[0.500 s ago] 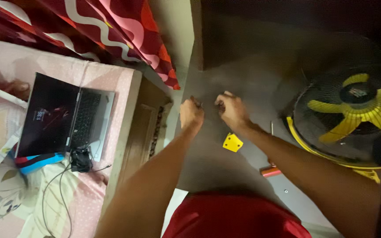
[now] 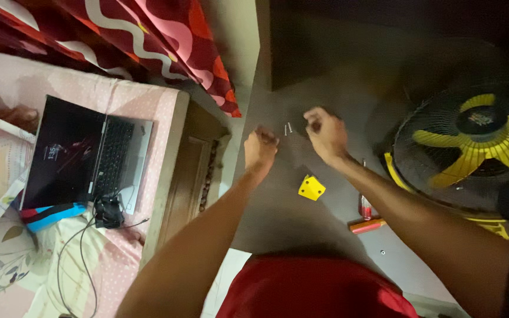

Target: The person handles small yellow plastic parts and screws on a table, then uses a screwdriver to work on the front grille of a yellow-bladed electric fan. The person repeatedly turns the screwdriver on the fan's grille attachment points while holding the fan steady.

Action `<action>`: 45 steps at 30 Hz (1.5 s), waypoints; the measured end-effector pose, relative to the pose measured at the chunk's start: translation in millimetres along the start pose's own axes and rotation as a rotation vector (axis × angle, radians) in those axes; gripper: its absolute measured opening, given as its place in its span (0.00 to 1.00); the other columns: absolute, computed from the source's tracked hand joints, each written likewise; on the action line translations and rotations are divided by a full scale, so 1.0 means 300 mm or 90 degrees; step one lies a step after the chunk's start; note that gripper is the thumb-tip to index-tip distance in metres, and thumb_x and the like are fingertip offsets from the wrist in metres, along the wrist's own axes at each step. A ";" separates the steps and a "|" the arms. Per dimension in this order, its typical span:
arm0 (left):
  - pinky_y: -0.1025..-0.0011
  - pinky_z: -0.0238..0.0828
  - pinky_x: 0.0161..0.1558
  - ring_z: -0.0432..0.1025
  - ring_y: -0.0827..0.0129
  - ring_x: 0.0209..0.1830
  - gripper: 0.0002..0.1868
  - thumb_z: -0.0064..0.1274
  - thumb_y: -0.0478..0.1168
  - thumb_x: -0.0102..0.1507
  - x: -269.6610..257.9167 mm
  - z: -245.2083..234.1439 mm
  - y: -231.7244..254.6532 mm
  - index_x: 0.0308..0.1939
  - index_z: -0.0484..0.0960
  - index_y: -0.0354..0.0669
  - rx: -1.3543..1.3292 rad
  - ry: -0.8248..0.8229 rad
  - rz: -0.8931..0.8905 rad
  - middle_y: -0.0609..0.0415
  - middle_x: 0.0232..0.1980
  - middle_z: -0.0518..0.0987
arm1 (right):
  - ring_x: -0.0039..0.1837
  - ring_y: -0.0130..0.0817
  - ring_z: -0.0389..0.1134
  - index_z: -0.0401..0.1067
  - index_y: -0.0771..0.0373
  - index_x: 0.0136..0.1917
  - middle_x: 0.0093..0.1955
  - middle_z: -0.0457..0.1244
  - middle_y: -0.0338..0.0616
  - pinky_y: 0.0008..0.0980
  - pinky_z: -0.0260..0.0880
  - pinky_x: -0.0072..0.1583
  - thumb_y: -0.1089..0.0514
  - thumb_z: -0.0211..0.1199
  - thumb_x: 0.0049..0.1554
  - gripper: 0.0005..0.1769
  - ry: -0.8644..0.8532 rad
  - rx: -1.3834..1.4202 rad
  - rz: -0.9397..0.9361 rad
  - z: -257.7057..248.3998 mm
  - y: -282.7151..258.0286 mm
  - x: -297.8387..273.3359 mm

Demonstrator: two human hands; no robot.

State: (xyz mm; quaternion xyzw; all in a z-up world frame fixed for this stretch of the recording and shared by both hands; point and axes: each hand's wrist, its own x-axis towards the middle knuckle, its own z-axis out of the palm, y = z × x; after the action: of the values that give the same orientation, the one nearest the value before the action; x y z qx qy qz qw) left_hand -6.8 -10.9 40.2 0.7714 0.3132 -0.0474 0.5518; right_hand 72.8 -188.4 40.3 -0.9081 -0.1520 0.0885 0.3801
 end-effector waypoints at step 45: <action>0.76 0.75 0.41 0.80 0.69 0.32 0.08 0.61 0.35 0.63 -0.166 -0.081 -0.055 0.44 0.86 0.34 -0.284 -0.032 -0.146 0.49 0.37 0.86 | 0.60 0.34 0.71 0.71 0.60 0.66 0.66 0.68 0.43 0.37 0.72 0.61 0.52 0.57 0.63 0.21 -0.244 0.506 0.307 -0.161 -0.214 -0.233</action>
State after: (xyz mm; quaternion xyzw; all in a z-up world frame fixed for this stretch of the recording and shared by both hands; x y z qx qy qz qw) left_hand -62.0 -7.6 56.8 0.5887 0.3876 -0.0584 0.7070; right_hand 7.1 -201.8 123.2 -0.6697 0.0401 0.3903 0.6305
